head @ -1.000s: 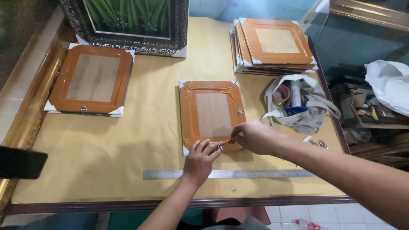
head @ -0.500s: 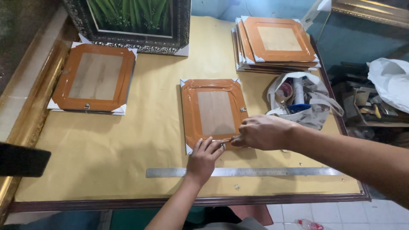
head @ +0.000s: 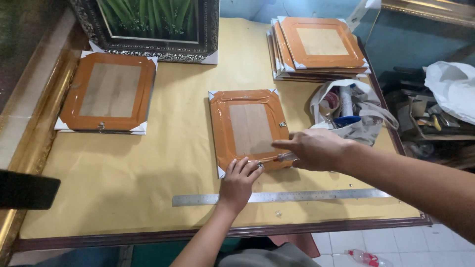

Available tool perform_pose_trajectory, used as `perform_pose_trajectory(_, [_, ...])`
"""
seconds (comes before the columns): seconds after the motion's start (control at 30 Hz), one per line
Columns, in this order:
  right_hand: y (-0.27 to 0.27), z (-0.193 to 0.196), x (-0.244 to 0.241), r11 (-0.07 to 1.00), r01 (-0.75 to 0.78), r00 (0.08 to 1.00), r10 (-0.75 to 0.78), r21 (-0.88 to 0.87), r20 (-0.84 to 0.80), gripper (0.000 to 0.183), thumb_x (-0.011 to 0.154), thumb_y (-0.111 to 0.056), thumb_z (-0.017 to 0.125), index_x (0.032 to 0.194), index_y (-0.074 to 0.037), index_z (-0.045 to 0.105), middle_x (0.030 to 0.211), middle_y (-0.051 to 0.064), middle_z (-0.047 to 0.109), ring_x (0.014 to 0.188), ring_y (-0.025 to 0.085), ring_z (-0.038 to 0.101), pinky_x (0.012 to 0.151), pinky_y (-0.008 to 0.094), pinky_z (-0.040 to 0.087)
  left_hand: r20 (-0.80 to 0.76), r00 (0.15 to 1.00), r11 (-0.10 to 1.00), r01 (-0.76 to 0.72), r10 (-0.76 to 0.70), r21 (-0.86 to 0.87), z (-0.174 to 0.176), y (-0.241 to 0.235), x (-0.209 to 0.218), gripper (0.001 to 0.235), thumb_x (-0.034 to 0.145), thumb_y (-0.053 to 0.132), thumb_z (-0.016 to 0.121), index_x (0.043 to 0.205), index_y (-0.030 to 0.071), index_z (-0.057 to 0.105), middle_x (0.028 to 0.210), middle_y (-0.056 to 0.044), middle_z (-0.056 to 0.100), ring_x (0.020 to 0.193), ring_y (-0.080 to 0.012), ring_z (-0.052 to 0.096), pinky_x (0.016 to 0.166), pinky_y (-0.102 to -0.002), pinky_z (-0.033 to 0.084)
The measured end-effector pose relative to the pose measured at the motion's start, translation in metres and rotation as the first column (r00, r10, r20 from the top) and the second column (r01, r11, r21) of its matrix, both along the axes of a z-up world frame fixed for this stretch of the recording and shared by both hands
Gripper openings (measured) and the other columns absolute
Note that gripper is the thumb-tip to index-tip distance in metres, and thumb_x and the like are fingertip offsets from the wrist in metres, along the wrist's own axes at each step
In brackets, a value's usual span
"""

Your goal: Attaching metal hardware to the back of wooden picture frames using a manual screwdriver.

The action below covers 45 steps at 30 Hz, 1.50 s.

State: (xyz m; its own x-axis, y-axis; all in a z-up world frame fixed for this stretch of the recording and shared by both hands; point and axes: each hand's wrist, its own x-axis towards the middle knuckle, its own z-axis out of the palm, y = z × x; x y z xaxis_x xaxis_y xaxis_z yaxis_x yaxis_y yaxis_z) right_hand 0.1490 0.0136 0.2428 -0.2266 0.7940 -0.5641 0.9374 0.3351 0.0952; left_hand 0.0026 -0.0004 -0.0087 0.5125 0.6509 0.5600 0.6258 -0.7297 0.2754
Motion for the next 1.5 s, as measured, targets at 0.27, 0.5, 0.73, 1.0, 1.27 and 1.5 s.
perform_pose_trajectory(0.27, [0.008,-0.033,0.009,0.958,-0.245,0.91,0.28,0.149,-0.306,0.025,0.081,-0.013,0.047,0.099,-0.018,0.062,0.066,0.013,0.063,0.06,0.028,0.064,0.053,0.038,0.054,-0.034,0.999,1.0,0.004,-0.004,-0.003,0.009,0.004,-0.002,0.016,0.085,0.016,0.053,0.096,0.025,0.061,0.102,0.002,0.055,0.105,-0.0221,0.053,0.091,-0.045,0.039])
perform_pose_trajectory(0.5, [0.026,-0.049,-0.014,0.886,0.46,0.872,-0.463,-0.056,-0.16,0.03,0.083,-0.033,0.041,0.107,-0.028,0.06,0.093,-0.005,0.068,0.094,0.023,0.062,0.081,0.04,0.05,-0.02,1.0,1.0,0.016,-0.016,0.007,0.004,0.001,0.0,0.017,0.084,0.016,0.052,0.098,0.024,0.059,0.106,0.001,0.055,0.106,-0.0238,0.053,0.091,-0.047,0.038])
perform_pose_trajectory(0.73, [0.003,-0.029,0.002,0.984,-0.12,0.99,0.109,0.134,0.085,0.025,0.071,-0.024,0.057,0.094,-0.034,0.061,0.081,0.003,0.063,0.076,0.025,0.062,0.06,0.041,0.052,0.014,0.999,0.999,0.029,-0.029,0.045,-0.003,0.002,0.0,0.018,0.082,0.015,0.054,0.096,0.024,0.06,0.104,0.001,0.056,0.104,-0.0245,0.054,0.091,-0.046,0.038])
perform_pose_trajectory(1.0, [0.0,-0.055,0.015,0.975,-0.15,0.917,0.199,0.164,-0.345,0.022,0.078,-0.017,0.045,0.083,-0.021,0.065,0.054,0.007,0.061,0.054,0.023,0.062,0.049,0.034,0.051,0.031,0.999,0.998,0.013,-0.015,0.054,-0.013,0.004,0.004,0.02,0.078,0.015,0.058,0.095,0.024,0.06,0.104,0.001,0.058,0.105,-0.0253,0.053,0.092,-0.046,0.037])
perform_pose_trajectory(1.27, [0.004,-0.038,0.002,0.767,0.599,0.753,-0.637,-0.228,-0.164,0.039,0.081,-0.037,0.048,0.116,-0.019,0.054,0.083,0.012,0.065,0.091,0.026,0.061,0.081,0.041,0.047,0.042,0.999,0.998,-0.003,0.001,0.06,-0.017,0.002,0.006,0.022,0.077,0.016,0.059,0.097,0.025,0.059,0.105,0.001,0.057,0.105,-0.0248,0.053,0.092,-0.046,0.037])
perform_pose_trajectory(1.5, [0.005,-0.058,0.032,0.719,-0.631,0.767,0.635,0.292,0.092,0.012,0.08,-0.024,0.044,0.076,-0.027,0.054,0.061,0.0,0.056,0.054,0.021,0.061,0.043,0.033,0.047,0.042,0.999,0.997,-0.011,0.008,0.077,-0.016,0.005,0.003,0.022,0.077,0.015,0.059,0.096,0.024,0.058,0.105,0.001,0.057,0.106,-0.0248,0.052,0.094,-0.045,0.035])
